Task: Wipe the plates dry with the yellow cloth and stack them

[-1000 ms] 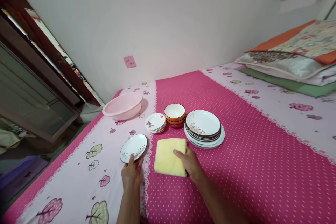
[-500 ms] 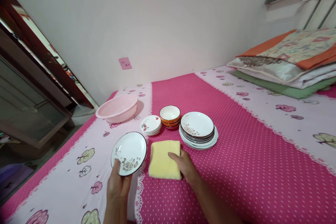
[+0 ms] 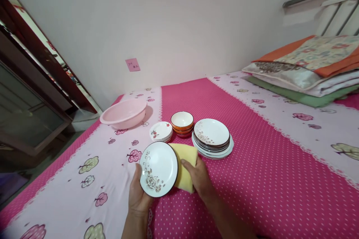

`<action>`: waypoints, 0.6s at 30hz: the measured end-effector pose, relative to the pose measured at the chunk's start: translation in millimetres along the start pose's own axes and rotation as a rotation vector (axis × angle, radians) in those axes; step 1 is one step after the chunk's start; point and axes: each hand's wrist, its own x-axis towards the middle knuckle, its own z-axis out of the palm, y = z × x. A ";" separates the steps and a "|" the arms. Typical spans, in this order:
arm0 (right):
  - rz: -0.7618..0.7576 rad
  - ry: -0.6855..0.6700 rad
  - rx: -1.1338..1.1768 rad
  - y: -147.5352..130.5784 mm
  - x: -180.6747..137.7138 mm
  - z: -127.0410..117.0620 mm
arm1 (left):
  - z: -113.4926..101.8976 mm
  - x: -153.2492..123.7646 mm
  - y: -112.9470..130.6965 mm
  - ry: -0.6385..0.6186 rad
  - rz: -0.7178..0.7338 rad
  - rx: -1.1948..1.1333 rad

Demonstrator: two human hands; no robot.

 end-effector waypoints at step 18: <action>-0.738 -0.581 -1.230 14.0 -14.4 -20.7 | -10.0 28.4 -33.6 0.007 -0.178 0.107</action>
